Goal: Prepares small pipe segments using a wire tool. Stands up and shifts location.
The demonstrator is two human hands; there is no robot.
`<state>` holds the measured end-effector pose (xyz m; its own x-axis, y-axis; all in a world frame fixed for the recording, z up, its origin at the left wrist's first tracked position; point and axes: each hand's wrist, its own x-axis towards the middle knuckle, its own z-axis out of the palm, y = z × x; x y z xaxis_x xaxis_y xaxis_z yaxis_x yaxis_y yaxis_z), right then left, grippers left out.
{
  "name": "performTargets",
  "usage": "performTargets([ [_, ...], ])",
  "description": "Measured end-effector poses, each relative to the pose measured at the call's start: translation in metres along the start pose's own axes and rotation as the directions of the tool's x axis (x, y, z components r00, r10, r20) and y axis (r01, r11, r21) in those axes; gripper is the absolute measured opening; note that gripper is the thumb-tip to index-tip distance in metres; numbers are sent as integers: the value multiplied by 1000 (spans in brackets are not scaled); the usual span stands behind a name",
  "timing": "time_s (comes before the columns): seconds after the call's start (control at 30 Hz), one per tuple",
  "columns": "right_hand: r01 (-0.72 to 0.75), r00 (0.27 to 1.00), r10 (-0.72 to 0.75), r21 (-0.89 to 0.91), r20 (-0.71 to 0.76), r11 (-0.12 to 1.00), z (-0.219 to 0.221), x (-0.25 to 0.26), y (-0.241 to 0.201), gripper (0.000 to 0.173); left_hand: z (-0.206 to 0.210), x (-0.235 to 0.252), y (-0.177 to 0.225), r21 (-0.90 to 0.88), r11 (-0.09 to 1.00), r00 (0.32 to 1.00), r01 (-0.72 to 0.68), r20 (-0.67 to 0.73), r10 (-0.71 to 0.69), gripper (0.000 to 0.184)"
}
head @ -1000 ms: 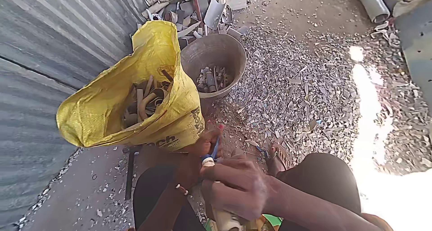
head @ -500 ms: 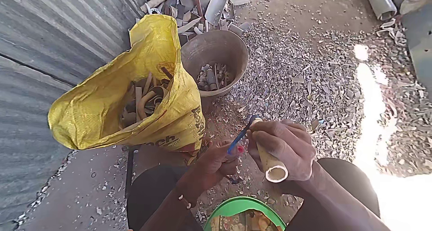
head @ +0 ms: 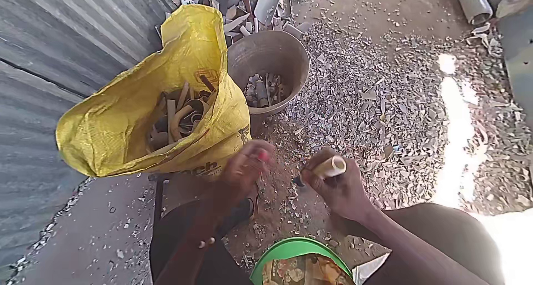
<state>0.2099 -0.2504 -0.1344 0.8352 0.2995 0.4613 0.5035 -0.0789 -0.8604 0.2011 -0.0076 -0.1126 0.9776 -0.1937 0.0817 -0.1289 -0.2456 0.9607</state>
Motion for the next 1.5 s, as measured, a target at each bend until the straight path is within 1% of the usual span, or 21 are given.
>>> performTargets([
  [0.07,-150,982,164,132,-98,980,0,10,-5,10,33,-1,0,103,992,983,-70,178,51,42],
  [0.13,-317,918,368,280,-149,906,-2,23,-12,1,52,-4,-1,140,988,984,-71,174,46,45],
  [0.23,-430,792,587,527,-169,733,0,43,-20,10,55,-2,1,142,989,988,30,145,-51,49],
  [0.33,-477,720,685,637,-113,606,2,53,-23,15,55,-1,1,147,989,997,0,75,-11,44],
  [0.4,-532,663,749,695,-15,485,1,56,-27,25,54,-4,1,53,998,998,-43,49,41,38],
  [0.47,-575,642,762,710,82,408,-1,57,-32,32,52,-8,1,-92,991,992,-95,79,102,34],
  [0.57,-594,702,695,666,156,451,-3,56,-36,26,49,-11,2,-260,961,994,-91,38,104,30],
  [0.63,-597,740,651,612,170,518,-4,56,-35,22,49,-12,6,-383,923,1000,-17,-16,11,32],
  [0.7,-600,748,638,595,180,535,-3,57,-34,21,51,-11,12,-476,876,992,72,-59,-114,36],
  [0.8,-570,782,600,585,170,578,1,57,-34,20,54,-5,25,-608,764,930,218,-107,-351,40],
  [0.9,-472,867,474,566,155,676,7,52,-35,14,56,5,32,-693,644,827,324,-124,-549,41],
  [0.97,-422,887,446,602,119,678,14,50,-43,13,56,10,28,-700,609,786,373,-111,-608,36],
  [1.03,-379,870,493,643,3,666,17,52,-54,13,59,12,24,-702,554,776,449,-1,-630,34],
  [1.07,-355,852,520,660,-63,662,16,54,-57,14,61,13,22,-691,517,767,505,86,-635,35],
  [1.13,-297,830,526,651,-186,699,13,61,-55,14,68,16,19,-625,510,758,591,214,-616,37],
  [1.17,-258,849,473,598,-234,759,11,63,-49,11,73,15,18,-589,540,767,601,238,-596,37],
  [1.23,-161,922,278,384,-271,909,6,68,-34,5,83,10,15,-552,645,840,528,230,-492,34],
  [1.3,19,974,-7,48,-228,999,-5,73,-19,9,84,5,10,-562,727,917,393,297,-266,32],
  [1.37,197,967,-224,-206,-118,958,-17,74,-10,17,74,3,10,-602,753,947,266,310,-86,31],
  [1.43,258,959,-280,-263,-49,930,-24,73,-13,21,61,2,14,-644,746,975,169,221,-31,28],
  [1.5,264,961,-276,-252,-15,931,-24,68,-22,24,55,-1,17,-770,613,983,176,168,-71,28],
])
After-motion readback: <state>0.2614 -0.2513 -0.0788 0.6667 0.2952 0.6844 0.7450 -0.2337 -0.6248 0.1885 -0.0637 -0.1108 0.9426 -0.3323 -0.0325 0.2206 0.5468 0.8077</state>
